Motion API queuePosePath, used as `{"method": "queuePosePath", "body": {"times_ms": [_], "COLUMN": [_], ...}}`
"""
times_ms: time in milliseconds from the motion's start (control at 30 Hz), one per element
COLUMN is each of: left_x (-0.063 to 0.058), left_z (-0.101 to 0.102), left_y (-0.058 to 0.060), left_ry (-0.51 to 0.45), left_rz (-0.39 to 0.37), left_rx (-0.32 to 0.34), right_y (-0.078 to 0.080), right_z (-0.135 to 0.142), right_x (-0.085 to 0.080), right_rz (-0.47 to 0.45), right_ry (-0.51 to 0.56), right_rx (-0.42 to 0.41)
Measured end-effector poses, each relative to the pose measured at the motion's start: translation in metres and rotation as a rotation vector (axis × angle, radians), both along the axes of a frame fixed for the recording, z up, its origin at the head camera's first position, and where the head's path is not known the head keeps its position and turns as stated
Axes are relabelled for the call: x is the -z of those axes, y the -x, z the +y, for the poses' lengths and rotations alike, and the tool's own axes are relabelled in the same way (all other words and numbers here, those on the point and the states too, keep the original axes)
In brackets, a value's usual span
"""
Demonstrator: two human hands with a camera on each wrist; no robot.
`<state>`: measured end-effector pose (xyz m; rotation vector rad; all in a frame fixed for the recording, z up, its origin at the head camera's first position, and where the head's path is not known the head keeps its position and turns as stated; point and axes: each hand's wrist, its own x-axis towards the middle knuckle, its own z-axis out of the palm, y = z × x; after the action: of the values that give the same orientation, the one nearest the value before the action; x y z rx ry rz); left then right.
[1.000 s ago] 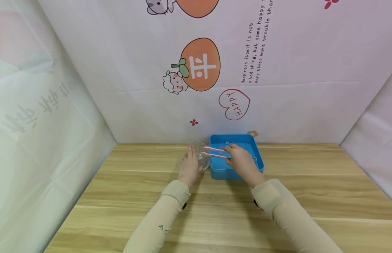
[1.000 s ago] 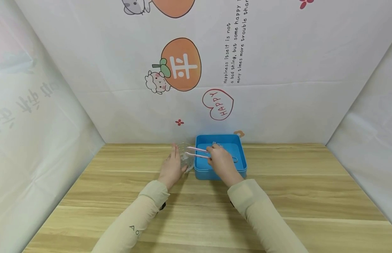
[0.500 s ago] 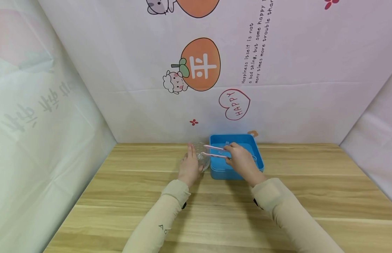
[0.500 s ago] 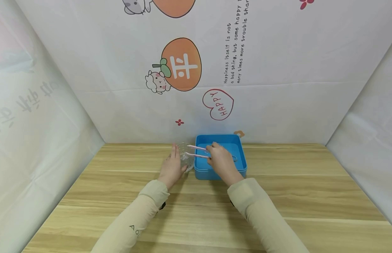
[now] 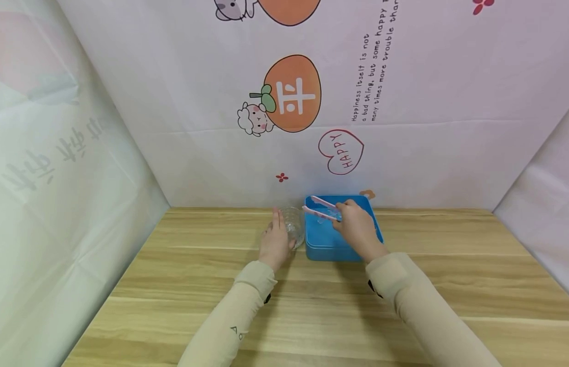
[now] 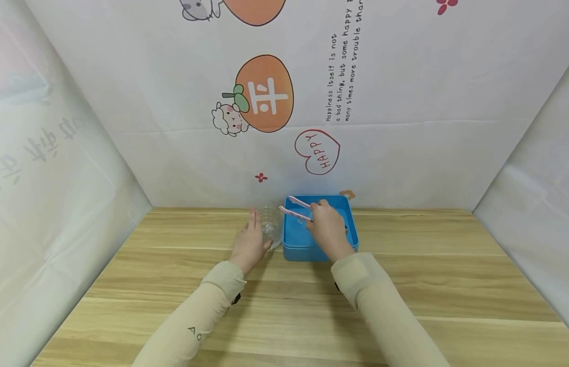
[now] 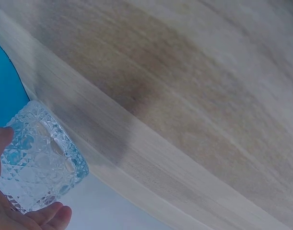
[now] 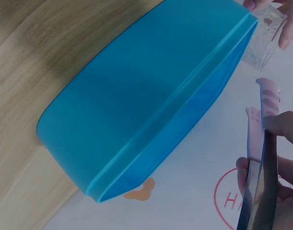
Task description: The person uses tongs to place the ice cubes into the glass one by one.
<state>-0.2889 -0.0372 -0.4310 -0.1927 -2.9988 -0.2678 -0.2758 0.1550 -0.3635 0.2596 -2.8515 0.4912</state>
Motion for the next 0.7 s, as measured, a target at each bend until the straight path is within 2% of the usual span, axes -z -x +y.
{"method": "queuePosePath", "body": {"times_ms": [267,567,700], "left_x": [0.001,0.002,0.001], "left_z": [0.000,0.000,0.000], "left_y": [0.002,0.002,0.002], "left_ry": [-0.001,0.002,0.005], "left_rz": [-0.002,0.029,0.016], "left_rx": [-0.005,0.005,0.004], "right_y": [0.010,0.017,0.018], "right_z": [0.007,0.011,0.012], "right_x": [0.010,0.028,0.036], "right_rz": [-0.003,-0.068,-0.076], "right_ry": [-0.034,-0.042,-0.042], "right_rx": [0.039,0.073,0.079]}}
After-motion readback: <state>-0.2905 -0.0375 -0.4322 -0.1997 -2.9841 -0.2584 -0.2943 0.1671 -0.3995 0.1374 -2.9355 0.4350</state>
